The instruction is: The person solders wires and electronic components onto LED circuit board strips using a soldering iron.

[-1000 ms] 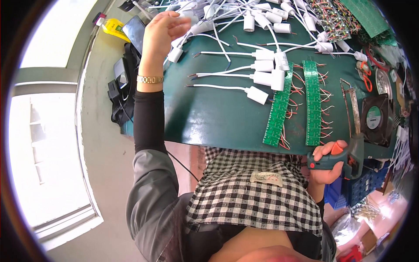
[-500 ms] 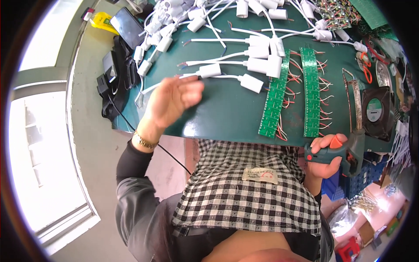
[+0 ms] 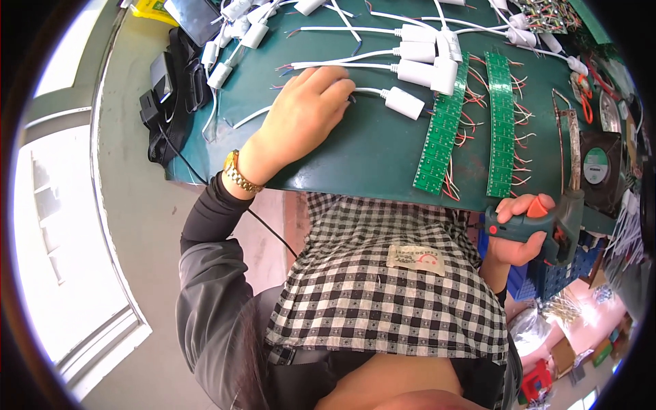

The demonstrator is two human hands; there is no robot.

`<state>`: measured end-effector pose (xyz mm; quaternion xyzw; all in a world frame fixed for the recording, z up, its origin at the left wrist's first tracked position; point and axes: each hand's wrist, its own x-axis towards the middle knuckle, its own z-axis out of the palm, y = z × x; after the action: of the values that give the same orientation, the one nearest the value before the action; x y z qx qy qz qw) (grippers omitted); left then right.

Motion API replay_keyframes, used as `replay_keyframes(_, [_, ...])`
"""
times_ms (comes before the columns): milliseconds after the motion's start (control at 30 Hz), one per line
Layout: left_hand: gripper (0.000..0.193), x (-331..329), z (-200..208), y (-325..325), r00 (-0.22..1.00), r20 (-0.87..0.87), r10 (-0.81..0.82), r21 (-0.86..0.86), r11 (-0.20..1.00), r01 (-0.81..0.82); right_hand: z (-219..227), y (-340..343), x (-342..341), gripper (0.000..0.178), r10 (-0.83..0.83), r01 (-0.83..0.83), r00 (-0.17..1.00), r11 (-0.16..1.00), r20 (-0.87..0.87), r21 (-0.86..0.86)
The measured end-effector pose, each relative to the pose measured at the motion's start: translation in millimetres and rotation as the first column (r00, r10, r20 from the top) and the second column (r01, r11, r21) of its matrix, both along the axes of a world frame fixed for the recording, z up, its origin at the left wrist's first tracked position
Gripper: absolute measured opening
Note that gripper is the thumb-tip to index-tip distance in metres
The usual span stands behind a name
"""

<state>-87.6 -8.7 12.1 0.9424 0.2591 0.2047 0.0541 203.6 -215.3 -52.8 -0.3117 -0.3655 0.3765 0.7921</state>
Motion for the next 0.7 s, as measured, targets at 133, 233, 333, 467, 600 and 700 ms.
replay_keyframes(133, [0.025,-9.0,-18.5,-0.3,0.985,0.170,-0.010,-0.136,0.990,0.033,-0.4,-0.3,0.2,0.057,-0.014,0.014,1.000,1.000,0.007,0.008])
replay_keyframes(233, [0.023,-5.8,-18.1,-5.7,0.975,0.220,-0.021,-0.108,0.993,0.046,-0.5,0.3,0.6,0.057,-0.017,0.016,1.000,1.000,0.004,0.007])
replay_keyframes(333, [0.024,-7.4,-14.8,-10.5,0.964,0.265,0.013,-0.210,0.977,0.045,0.9,-1.6,0.4,0.058,-0.038,0.038,0.999,0.999,0.011,-0.019])
replay_keyframes(467, [0.025,-8.0,-12.6,-10.9,0.963,0.270,-0.023,-0.213,0.974,0.083,3.3,-0.9,0.0,0.058,-0.036,0.036,0.999,0.999,0.011,-0.018])
replay_keyframes(600, [0.024,8.1,2.2,-20.3,0.947,0.273,-0.170,0.017,0.985,0.172,2.4,0.9,-2.4,0.058,-0.042,0.042,0.999,0.999,0.013,-0.021])
replay_keyframes(700, [0.018,31.2,6.9,-29.8,0.937,0.278,-0.213,-0.058,0.970,0.237,2.5,2.4,-3.3,0.059,-0.036,0.036,0.999,0.999,0.035,-0.017])
